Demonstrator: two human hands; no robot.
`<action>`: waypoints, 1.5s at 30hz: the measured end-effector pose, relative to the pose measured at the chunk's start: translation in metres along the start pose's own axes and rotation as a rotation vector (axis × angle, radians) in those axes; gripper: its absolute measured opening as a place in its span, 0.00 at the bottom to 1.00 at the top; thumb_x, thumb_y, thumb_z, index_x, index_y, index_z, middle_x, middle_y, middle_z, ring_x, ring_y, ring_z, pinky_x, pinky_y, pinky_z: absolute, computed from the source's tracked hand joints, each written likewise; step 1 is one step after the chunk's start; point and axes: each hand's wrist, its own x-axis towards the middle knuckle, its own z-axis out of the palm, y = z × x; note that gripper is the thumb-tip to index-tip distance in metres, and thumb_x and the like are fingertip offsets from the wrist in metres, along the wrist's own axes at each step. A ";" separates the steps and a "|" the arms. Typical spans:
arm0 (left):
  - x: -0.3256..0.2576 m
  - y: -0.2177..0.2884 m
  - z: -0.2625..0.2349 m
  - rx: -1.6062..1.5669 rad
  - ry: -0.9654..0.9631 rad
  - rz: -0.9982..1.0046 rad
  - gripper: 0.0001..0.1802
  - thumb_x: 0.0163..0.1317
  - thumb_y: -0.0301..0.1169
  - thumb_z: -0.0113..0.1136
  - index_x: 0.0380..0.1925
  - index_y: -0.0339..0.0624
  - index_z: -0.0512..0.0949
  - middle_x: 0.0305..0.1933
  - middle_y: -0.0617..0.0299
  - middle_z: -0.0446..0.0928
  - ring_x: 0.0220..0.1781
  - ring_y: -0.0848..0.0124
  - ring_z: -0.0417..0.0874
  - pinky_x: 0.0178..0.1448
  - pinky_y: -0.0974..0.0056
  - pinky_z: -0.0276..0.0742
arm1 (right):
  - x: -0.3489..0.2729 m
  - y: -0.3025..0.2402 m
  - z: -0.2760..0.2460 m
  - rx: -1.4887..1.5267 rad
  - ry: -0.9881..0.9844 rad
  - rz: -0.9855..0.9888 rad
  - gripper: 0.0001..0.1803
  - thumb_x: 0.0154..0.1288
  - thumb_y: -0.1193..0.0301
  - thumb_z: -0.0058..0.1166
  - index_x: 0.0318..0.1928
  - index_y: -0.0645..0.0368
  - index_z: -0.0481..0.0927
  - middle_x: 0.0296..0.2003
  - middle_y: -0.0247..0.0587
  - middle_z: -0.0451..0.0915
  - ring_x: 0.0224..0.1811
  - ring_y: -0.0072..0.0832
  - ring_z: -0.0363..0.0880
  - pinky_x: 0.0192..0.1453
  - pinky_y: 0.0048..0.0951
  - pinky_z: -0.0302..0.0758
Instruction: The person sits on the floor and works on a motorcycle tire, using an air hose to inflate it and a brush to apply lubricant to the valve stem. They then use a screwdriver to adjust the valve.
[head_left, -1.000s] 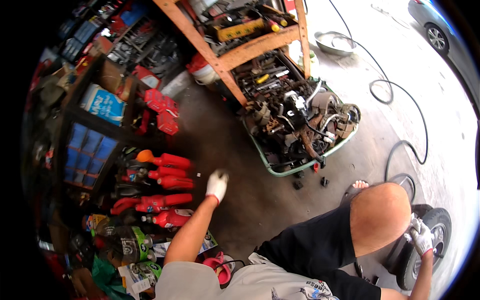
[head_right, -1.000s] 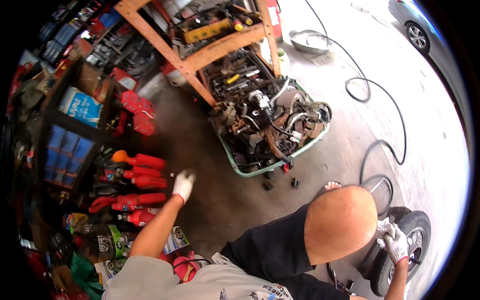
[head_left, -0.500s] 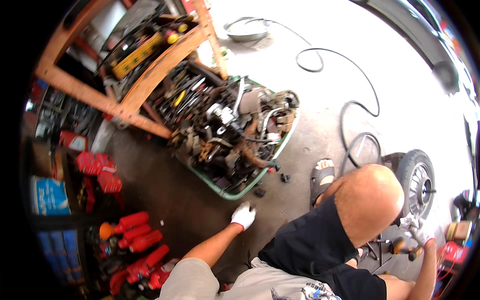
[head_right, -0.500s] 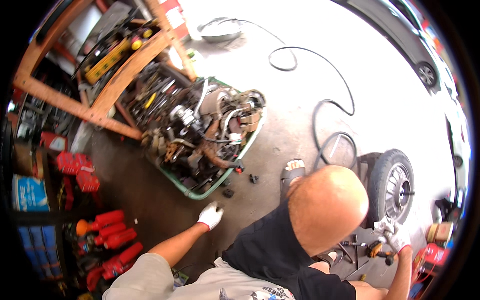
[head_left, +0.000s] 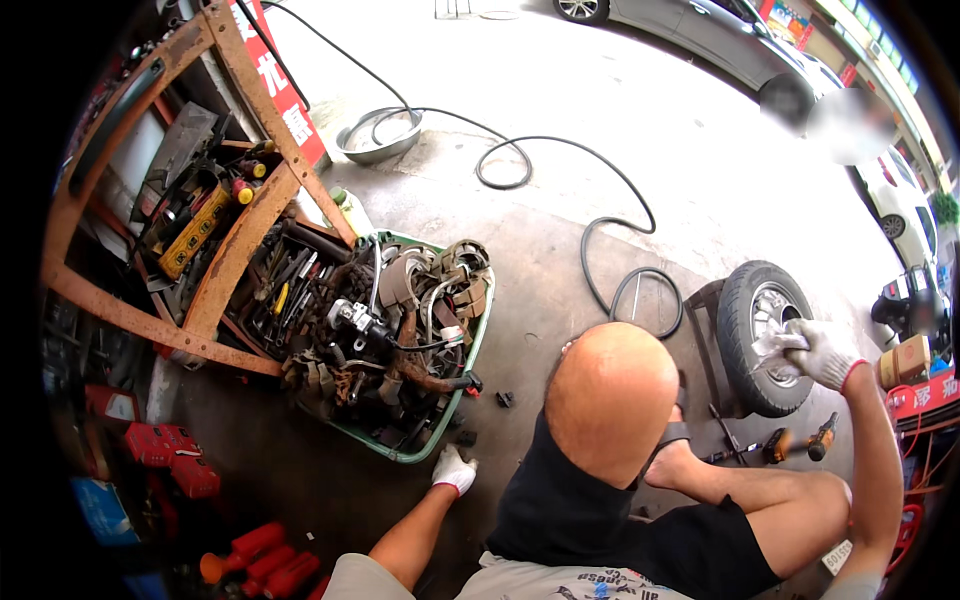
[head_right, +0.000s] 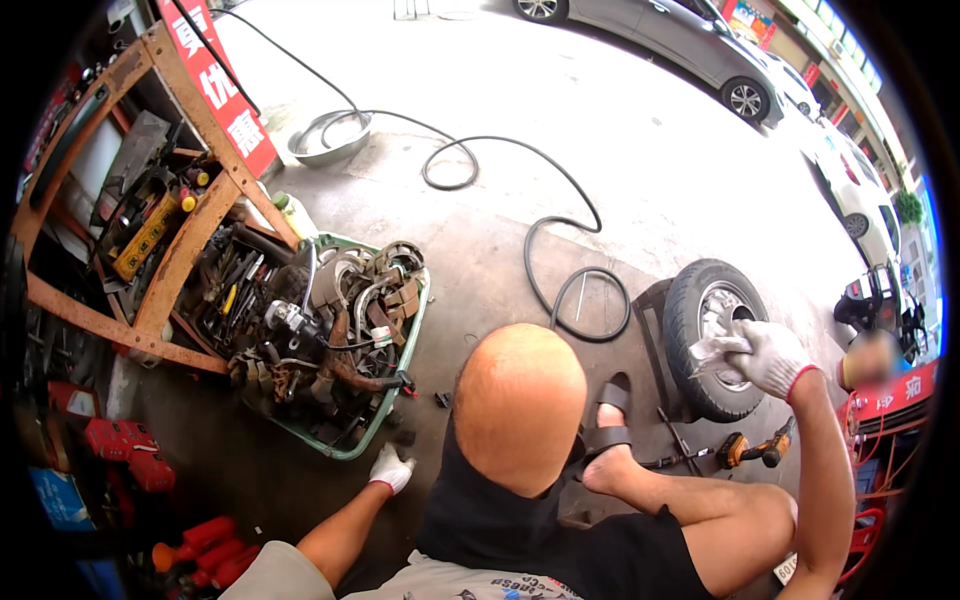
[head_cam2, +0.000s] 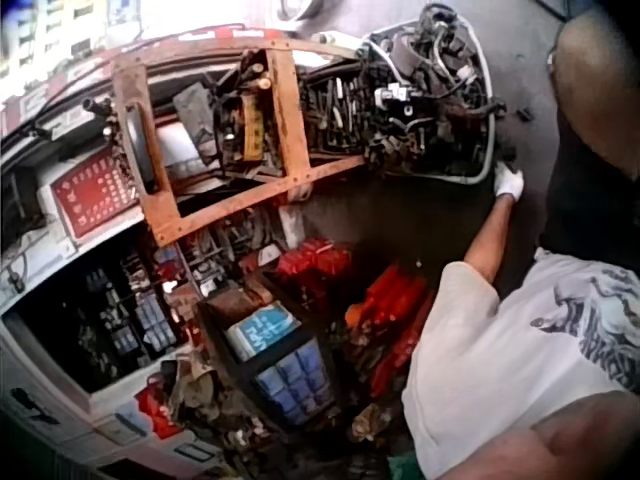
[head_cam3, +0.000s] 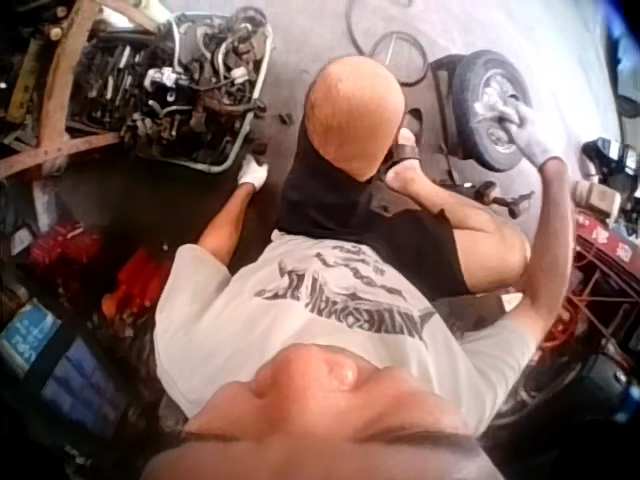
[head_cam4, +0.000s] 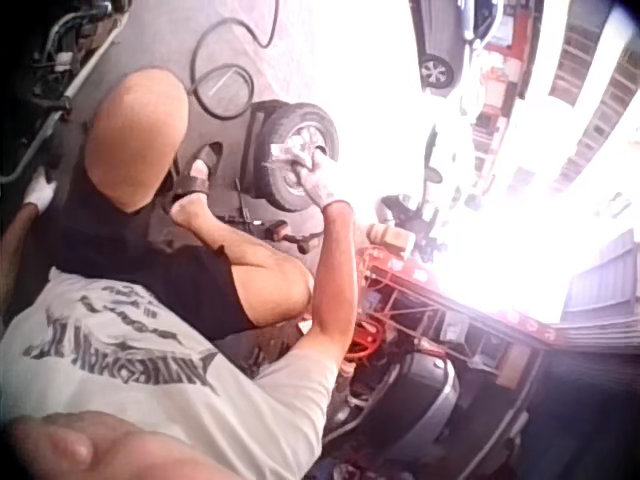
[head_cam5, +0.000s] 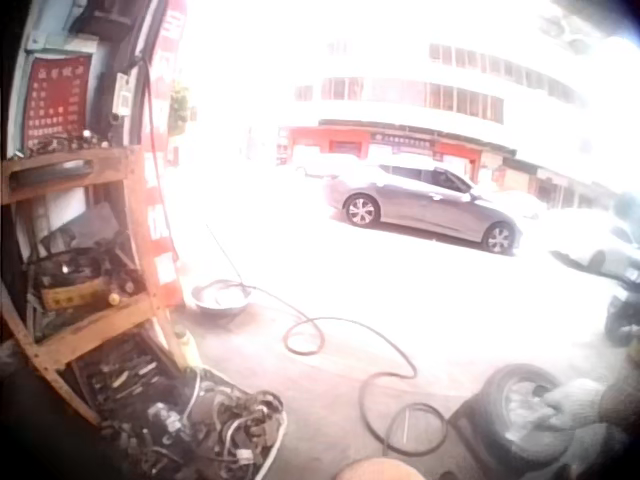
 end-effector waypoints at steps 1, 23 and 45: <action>-0.002 0.002 -0.002 -0.004 -0.008 0.000 0.43 0.61 0.46 0.65 0.69 0.31 0.62 0.70 0.36 0.68 0.71 0.44 0.71 0.74 0.51 0.69 | 0.006 -0.007 0.001 -0.020 0.022 -0.041 0.12 0.58 0.65 0.62 0.40 0.57 0.82 0.35 0.54 0.83 0.41 0.52 0.84 0.46 0.44 0.78; -0.114 -0.163 0.012 -0.002 0.136 -0.013 0.32 0.65 0.46 0.54 0.60 0.31 0.76 0.61 0.34 0.77 0.66 0.43 0.77 0.69 0.50 0.73 | 0.107 -0.187 0.005 0.172 0.257 -1.005 0.21 0.62 0.73 0.56 0.57 0.51 0.79 0.51 0.43 0.84 0.49 0.44 0.84 0.50 0.40 0.81; -0.284 -0.227 -0.121 -0.054 0.665 -0.683 0.23 0.65 0.43 0.54 0.53 0.39 0.80 0.55 0.39 0.81 0.60 0.44 0.80 0.64 0.47 0.76 | 0.069 -0.248 0.028 -0.462 -0.420 -1.176 0.14 0.61 0.59 0.59 0.43 0.48 0.88 0.37 0.42 0.88 0.42 0.42 0.87 0.45 0.39 0.82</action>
